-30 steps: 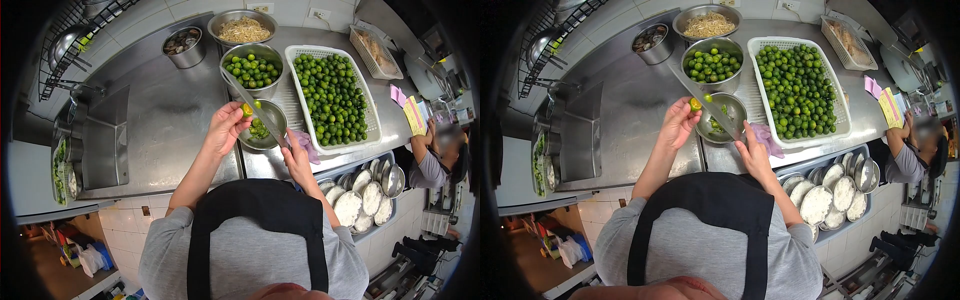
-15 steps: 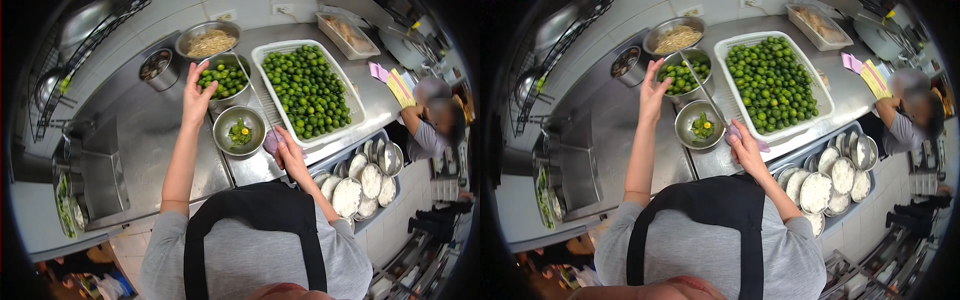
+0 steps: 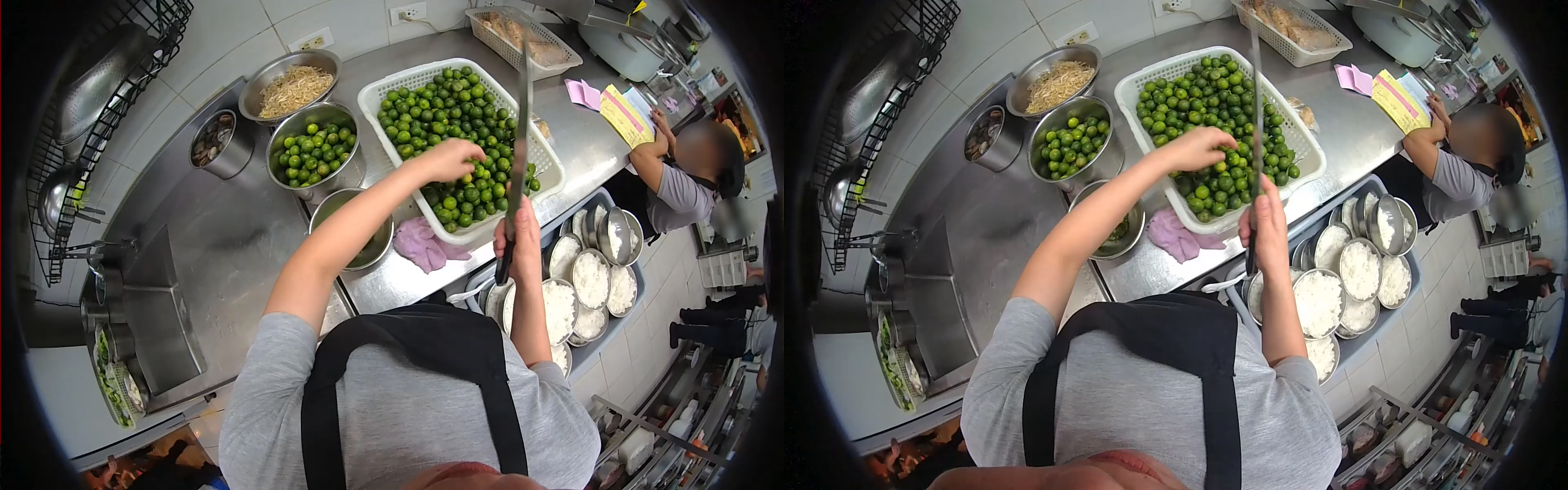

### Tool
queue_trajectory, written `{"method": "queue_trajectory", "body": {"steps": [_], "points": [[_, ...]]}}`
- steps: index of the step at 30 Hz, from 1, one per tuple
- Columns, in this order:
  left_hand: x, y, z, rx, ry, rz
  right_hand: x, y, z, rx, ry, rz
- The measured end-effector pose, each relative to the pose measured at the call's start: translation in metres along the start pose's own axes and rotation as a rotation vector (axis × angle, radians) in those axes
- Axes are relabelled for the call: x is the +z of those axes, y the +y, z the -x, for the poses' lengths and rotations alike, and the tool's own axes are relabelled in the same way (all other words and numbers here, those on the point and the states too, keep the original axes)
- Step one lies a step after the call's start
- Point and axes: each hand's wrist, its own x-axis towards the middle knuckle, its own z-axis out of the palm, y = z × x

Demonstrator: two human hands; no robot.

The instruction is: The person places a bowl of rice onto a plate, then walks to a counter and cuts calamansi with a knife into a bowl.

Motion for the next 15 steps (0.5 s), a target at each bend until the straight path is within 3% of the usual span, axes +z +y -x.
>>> {"method": "queue_trajectory", "body": {"steps": [1, 5, 9, 11, 13, 15], "points": [[0.01, -0.001, -0.007, 0.087, -0.066, -0.103, -0.007, 0.0, 0.0, -0.005, 0.029, -0.017], [0.024, 0.01, -0.013, -0.1, -0.188, -0.326, -0.025, 0.001, -0.001, -0.032, 0.065, 0.001], [0.013, 0.002, -0.004, -0.054, -0.151, -0.258, -0.026, 0.003, -0.008, -0.024, 0.082, -0.013], [-0.006, -0.005, -0.009, -0.056, -0.401, -0.011, -0.024, 0.0, -0.014, -0.009, 0.067, -0.038], [-0.016, -0.019, -0.014, -0.041, -0.325, 0.094, -0.022, 0.001, -0.025, -0.011, 0.07, -0.038], [-0.021, -0.021, -0.026, -0.042, -0.144, -0.112, -0.019, 0.002, -0.035, -0.019, 0.108, -0.062]]}}
